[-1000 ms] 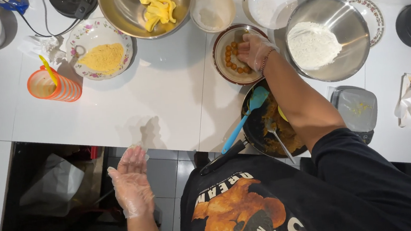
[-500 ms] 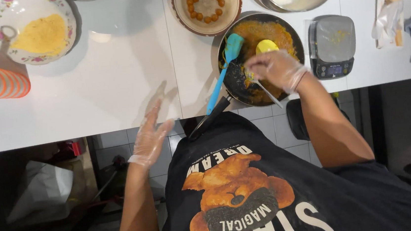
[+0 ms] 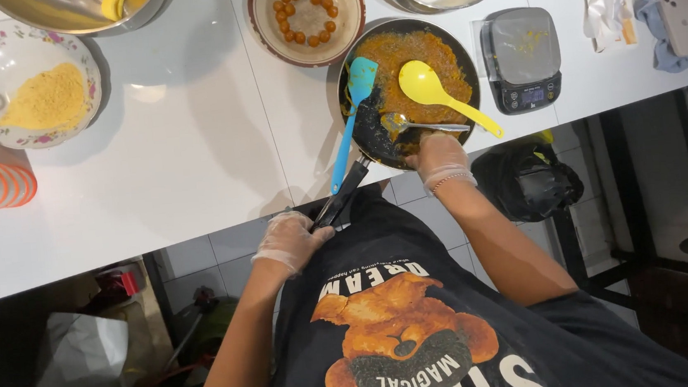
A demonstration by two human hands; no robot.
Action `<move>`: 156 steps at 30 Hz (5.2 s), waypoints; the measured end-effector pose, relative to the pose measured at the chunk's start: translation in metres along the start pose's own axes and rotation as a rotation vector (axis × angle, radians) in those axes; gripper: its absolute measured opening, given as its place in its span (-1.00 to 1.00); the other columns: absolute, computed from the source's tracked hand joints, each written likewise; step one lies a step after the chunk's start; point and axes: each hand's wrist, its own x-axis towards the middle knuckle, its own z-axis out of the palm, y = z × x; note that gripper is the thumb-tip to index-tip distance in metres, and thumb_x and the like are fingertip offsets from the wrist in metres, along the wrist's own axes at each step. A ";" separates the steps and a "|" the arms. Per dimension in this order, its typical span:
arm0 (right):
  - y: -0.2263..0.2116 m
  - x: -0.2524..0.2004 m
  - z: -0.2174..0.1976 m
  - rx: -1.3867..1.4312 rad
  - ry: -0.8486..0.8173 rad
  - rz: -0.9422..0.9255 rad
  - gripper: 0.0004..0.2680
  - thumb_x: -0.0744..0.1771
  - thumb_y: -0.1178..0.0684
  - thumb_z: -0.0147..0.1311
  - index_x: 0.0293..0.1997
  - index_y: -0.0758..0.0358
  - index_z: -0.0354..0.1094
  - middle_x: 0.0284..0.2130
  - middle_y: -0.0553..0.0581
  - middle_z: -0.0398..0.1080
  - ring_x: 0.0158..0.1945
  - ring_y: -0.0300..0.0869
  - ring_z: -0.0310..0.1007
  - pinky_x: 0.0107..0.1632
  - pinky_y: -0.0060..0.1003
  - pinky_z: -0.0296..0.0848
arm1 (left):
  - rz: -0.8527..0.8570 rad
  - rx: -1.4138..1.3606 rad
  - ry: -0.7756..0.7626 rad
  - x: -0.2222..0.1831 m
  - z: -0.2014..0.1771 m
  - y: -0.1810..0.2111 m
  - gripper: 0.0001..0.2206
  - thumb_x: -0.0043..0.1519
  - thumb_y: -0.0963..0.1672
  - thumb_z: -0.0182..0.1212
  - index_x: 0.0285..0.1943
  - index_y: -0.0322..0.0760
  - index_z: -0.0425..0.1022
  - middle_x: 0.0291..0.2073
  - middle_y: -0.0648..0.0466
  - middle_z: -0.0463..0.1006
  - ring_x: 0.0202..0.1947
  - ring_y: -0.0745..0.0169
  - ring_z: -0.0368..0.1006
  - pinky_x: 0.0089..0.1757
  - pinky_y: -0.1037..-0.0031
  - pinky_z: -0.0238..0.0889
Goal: Shaping pineapple jam into small balls and weighing them on a scale for consistency.
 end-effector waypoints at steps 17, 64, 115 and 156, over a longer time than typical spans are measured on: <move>0.003 0.045 0.056 -0.067 0.247 -0.096 -0.85 0.28 0.23 0.06 -0.44 0.19 0.58 -0.52 0.24 0.55 -0.27 0.15 0.64 -0.18 -0.01 0.63 | 0.010 0.005 0.017 -0.007 0.010 0.010 -0.40 0.27 0.23 0.08 -0.01 -0.33 0.65 -0.02 -0.09 0.61 0.16 -0.09 0.46 0.12 0.23 0.35; 0.115 0.027 -0.085 0.993 0.554 -0.920 -0.82 0.30 0.01 0.33 -0.07 0.21 0.59 -0.18 0.23 0.57 -0.08 0.11 0.59 -0.03 -0.11 0.58 | 0.167 -1.798 0.586 0.120 0.029 0.286 -0.71 0.27 -0.24 0.23 0.17 -0.45 0.55 -0.03 -0.35 0.58 -0.11 -0.08 0.58 -0.07 0.25 0.52; 0.303 0.063 -0.137 1.170 0.694 -0.307 -0.87 0.38 0.24 0.26 0.02 0.26 0.52 -0.18 0.09 0.54 -0.12 -0.25 0.52 0.09 -0.33 0.64 | 0.418 -1.447 0.512 0.003 -0.013 0.143 -0.20 0.11 0.21 0.04 0.54 -0.09 0.08 0.45 -0.10 0.19 0.46 -0.14 0.16 0.33 0.17 -0.01; 0.224 0.045 -0.165 1.297 0.164 -0.323 -0.86 0.34 0.21 0.16 -0.04 0.13 0.50 0.02 0.07 0.53 0.12 -0.19 0.53 0.29 -0.24 0.52 | 0.657 -1.437 0.425 0.021 -0.010 0.198 -0.31 0.24 0.15 -0.03 0.48 -0.26 0.13 0.44 -0.23 0.23 0.35 -0.04 0.27 0.31 0.14 0.13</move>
